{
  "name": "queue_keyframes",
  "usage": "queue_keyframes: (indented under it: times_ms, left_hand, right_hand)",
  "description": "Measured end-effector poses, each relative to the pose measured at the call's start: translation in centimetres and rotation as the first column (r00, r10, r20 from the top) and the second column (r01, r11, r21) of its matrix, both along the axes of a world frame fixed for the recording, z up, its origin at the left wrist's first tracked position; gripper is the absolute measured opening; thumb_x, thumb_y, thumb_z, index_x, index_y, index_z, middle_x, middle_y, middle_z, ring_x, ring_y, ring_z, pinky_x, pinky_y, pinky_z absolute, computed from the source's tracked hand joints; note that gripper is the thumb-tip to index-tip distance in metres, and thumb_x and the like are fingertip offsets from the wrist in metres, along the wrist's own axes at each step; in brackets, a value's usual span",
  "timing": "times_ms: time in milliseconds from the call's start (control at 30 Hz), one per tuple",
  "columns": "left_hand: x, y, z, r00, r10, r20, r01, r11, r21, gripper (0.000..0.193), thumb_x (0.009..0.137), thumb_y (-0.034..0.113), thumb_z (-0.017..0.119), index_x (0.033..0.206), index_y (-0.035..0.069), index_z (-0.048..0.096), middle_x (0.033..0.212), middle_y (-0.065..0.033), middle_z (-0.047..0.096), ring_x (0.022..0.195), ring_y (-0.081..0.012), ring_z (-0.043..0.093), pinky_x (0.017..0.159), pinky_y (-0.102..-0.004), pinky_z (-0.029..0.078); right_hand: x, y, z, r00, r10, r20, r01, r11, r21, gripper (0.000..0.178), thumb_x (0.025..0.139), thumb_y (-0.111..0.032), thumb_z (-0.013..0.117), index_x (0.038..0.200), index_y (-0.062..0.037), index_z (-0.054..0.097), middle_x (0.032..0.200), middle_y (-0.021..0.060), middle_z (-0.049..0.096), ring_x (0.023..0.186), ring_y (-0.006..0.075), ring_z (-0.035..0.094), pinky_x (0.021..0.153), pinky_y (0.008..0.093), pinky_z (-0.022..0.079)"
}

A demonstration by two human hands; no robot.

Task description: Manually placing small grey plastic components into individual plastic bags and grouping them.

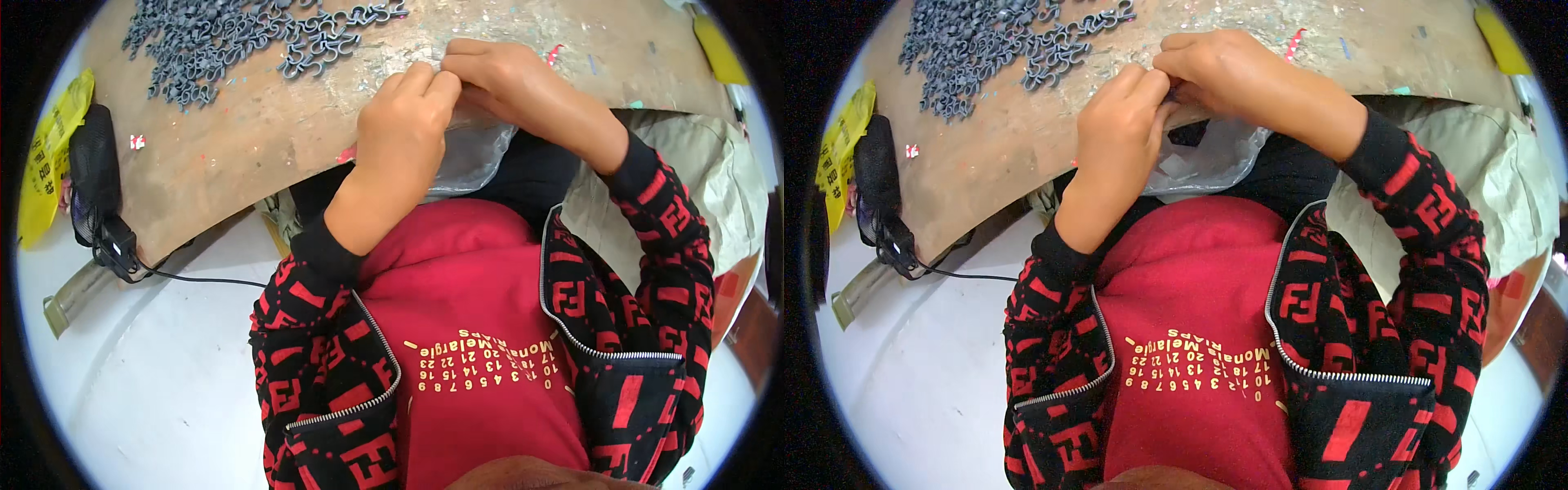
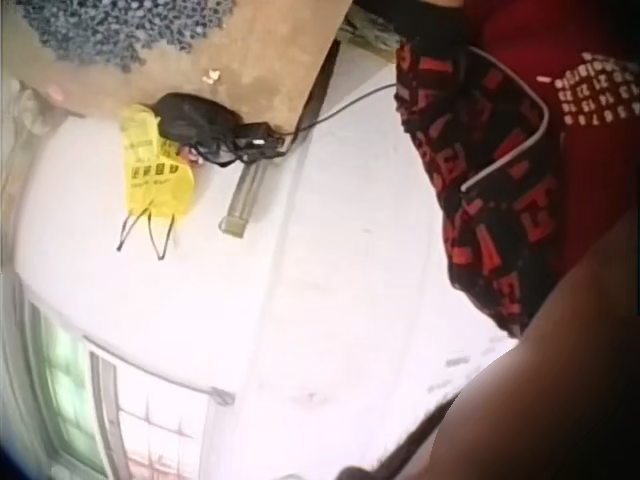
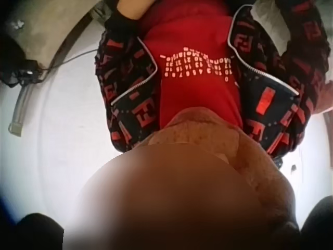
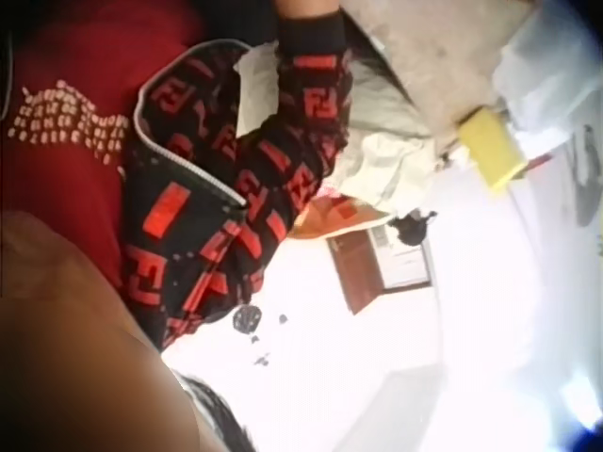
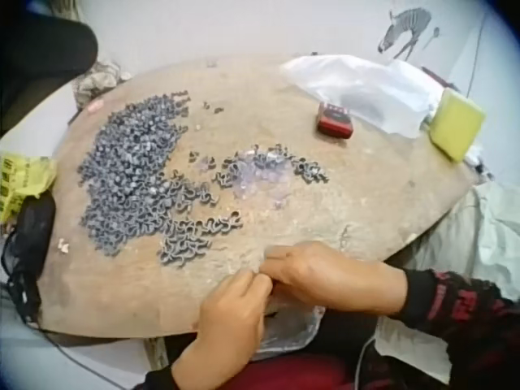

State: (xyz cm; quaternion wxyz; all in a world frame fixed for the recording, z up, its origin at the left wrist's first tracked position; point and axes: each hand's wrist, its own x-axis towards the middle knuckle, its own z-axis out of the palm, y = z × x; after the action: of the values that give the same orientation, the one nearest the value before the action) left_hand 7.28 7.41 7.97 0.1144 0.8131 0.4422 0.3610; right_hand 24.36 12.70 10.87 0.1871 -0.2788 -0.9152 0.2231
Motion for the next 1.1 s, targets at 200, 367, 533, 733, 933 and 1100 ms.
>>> queue_keyframes:
  times_ms: [200,367,533,733,933,1100]
  left_hand:
    - [0.2,0.4,0.0,0.997,0.048,-0.065,-0.044,0.997,0.06,0.011,0.073,0.001,0.06,0.082,0.006,0.055,0.081,-0.0109,0.056,0.075,-0.0311,0.058,0.064,-0.0393,0.049]
    - [-0.9,-0.4,0.0,0.998,-0.011,0.054,0.013,0.999,-0.044,0.015,0.075,0.005,0.064,0.087,0.005,0.055,0.083,-0.014,0.054,0.079,-0.0356,0.057,0.067,-0.0426,0.047]
    - [-0.6,-6.9,1.2,0.997,-0.038,0.07,0.042,0.998,-0.048,0.023,0.075,0.003,0.066,0.094,0.003,0.054,0.091,-0.015,0.055,0.085,-0.0349,0.057,0.072,-0.0417,0.047]
    - [-0.3,-8.7,-3.4,0.998,-0.057,0.017,0.059,0.989,-0.136,0.04,0.074,0.007,0.069,0.112,0.006,0.056,0.108,-0.0131,0.058,0.095,-0.0325,0.06,0.079,-0.0384,0.05]
    - [-0.9,-8.1,-2.3,0.996,-0.09,0.023,0.093,0.976,-0.198,0.038,0.077,0.014,0.07,0.112,0.003,0.06,0.109,-0.0139,0.061,0.096,-0.033,0.061,0.081,-0.0369,0.051]
    - [-2.2,-7.5,-0.1,0.964,-0.059,0.26,0.113,0.974,-0.198,0.026,0.078,0.007,0.069,0.103,0.001,0.064,0.098,-0.0142,0.066,0.084,-0.0303,0.065,0.074,-0.0348,0.052]
  right_hand:
    - [0.3,-0.6,-1.5,0.989,-0.143,-0.033,0.145,0.987,0.062,0.017,0.074,-0.01,0.066,0.089,-0.0044,0.06,0.086,0.0135,0.059,0.081,0.036,0.061,0.069,0.0428,0.049]
    - [0.5,-3.1,-3.1,0.952,-0.25,-0.174,0.264,0.963,0.059,0.018,0.079,-0.009,0.067,0.094,-0.0022,0.061,0.084,0.0111,0.059,0.075,0.0277,0.06,0.065,0.0347,0.047]
    - [1.9,-4.5,-1.4,0.873,-0.357,-0.333,0.182,0.871,-0.457,0.024,0.086,-0.021,0.065,0.103,-0.004,0.064,0.085,0.0047,0.06,0.071,0.0123,0.056,0.064,0.0263,0.045]
    - [2.4,2.6,-1.6,0.854,-0.484,-0.193,0.484,0.874,-0.049,0.025,0.087,-0.023,0.063,0.104,-0.0045,0.064,0.088,0.0074,0.064,0.075,0.0172,0.059,0.069,0.031,0.048]
    - [1.8,6.8,-3.9,0.856,-0.49,-0.166,0.517,0.828,0.216,0.014,0.084,-0.018,0.064,0.093,-0.0081,0.066,0.084,0.0099,0.062,0.079,0.0274,0.061,0.071,0.0372,0.048]
    - [1.0,7.3,-3.6,0.905,-0.407,-0.127,0.426,0.865,0.267,0.013,0.082,-0.018,0.065,0.092,-0.0094,0.066,0.084,0.0106,0.061,0.08,0.0288,0.06,0.071,0.0376,0.048]
